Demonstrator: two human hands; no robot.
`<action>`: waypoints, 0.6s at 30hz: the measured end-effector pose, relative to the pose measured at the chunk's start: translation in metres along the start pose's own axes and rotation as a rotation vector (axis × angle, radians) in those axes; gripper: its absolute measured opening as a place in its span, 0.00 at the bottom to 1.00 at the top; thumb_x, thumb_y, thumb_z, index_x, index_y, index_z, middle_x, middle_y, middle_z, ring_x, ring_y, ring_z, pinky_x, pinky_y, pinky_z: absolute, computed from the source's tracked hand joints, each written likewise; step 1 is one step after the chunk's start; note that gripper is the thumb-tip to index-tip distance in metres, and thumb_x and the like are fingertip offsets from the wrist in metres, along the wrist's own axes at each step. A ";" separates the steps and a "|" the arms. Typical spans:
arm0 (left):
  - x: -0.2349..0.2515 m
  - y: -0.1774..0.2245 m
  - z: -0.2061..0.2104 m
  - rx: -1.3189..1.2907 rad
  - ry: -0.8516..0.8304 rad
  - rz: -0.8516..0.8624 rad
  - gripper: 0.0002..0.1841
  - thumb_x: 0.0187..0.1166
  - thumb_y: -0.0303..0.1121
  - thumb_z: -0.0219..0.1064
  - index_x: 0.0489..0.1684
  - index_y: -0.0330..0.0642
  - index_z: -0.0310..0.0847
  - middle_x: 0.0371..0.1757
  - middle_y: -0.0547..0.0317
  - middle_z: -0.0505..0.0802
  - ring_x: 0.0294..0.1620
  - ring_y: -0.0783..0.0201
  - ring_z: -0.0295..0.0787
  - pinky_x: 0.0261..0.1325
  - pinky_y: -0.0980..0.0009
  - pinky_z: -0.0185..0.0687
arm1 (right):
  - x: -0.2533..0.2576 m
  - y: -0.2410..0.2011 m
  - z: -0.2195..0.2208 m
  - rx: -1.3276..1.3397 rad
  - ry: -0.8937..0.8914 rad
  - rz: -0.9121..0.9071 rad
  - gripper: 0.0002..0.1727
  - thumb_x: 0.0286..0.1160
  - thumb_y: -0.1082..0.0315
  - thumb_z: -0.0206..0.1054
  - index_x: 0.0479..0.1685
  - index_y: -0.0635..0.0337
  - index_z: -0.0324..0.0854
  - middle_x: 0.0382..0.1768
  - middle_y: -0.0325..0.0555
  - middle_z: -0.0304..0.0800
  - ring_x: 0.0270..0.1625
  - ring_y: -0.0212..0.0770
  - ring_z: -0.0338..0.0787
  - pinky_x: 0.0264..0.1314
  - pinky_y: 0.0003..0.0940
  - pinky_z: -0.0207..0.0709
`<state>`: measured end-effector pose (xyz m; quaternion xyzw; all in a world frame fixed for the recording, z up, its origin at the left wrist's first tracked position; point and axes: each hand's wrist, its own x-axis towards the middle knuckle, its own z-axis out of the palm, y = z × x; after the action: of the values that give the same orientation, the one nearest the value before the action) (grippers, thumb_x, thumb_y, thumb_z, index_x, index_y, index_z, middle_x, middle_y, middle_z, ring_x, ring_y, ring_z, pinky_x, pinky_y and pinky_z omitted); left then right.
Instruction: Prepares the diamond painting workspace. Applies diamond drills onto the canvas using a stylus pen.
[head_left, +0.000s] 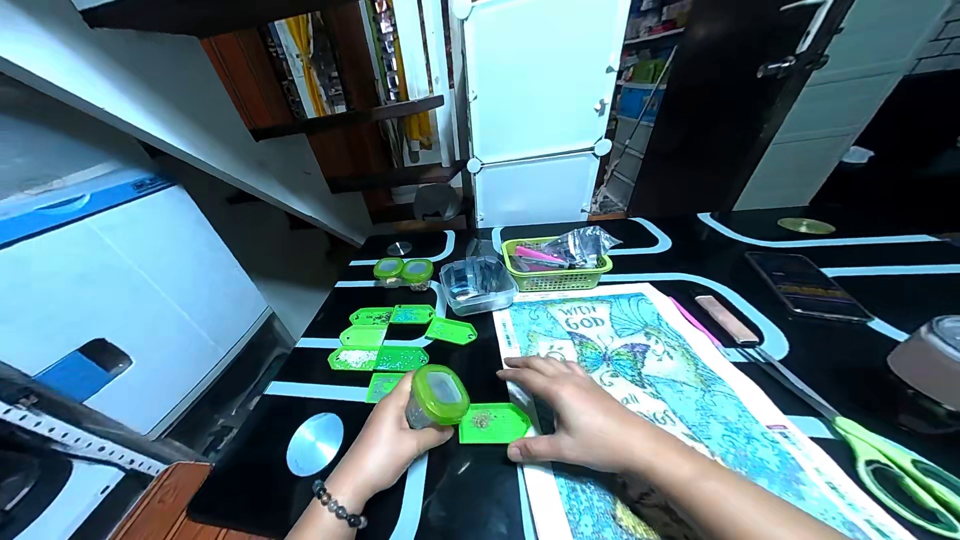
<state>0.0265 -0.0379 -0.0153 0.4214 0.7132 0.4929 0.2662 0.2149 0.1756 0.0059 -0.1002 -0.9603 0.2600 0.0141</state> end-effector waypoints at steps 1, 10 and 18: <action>-0.005 -0.002 0.001 -0.147 0.045 0.033 0.39 0.59 0.28 0.84 0.74 0.33 0.70 0.61 0.54 0.92 0.63 0.66 0.91 0.70 0.69 0.87 | 0.003 -0.001 0.002 -0.028 -0.069 0.015 0.52 0.61 0.30 0.75 0.87 0.50 0.70 0.89 0.51 0.64 0.88 0.56 0.65 0.88 0.64 0.50; -0.053 -0.030 -0.034 -0.307 0.498 0.089 0.34 0.55 0.37 0.81 0.63 0.28 0.77 0.51 0.53 0.95 0.54 0.64 0.94 0.60 0.68 0.89 | -0.005 -0.005 0.014 0.087 -0.008 -0.072 0.35 0.64 0.39 0.77 0.69 0.50 0.87 0.89 0.49 0.65 0.94 0.56 0.55 0.91 0.63 0.44; -0.070 -0.061 -0.064 -0.081 0.623 0.104 0.35 0.53 0.36 0.84 0.63 0.29 0.80 0.53 0.54 0.95 0.56 0.67 0.93 0.62 0.70 0.90 | -0.038 -0.016 0.029 0.097 0.122 -0.122 0.34 0.63 0.37 0.76 0.64 0.49 0.90 0.85 0.48 0.73 0.91 0.56 0.63 0.89 0.64 0.52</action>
<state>-0.0102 -0.1390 -0.0507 0.2751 0.7178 0.6391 0.0262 0.2473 0.1400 -0.0099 -0.0564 -0.9482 0.2985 0.0934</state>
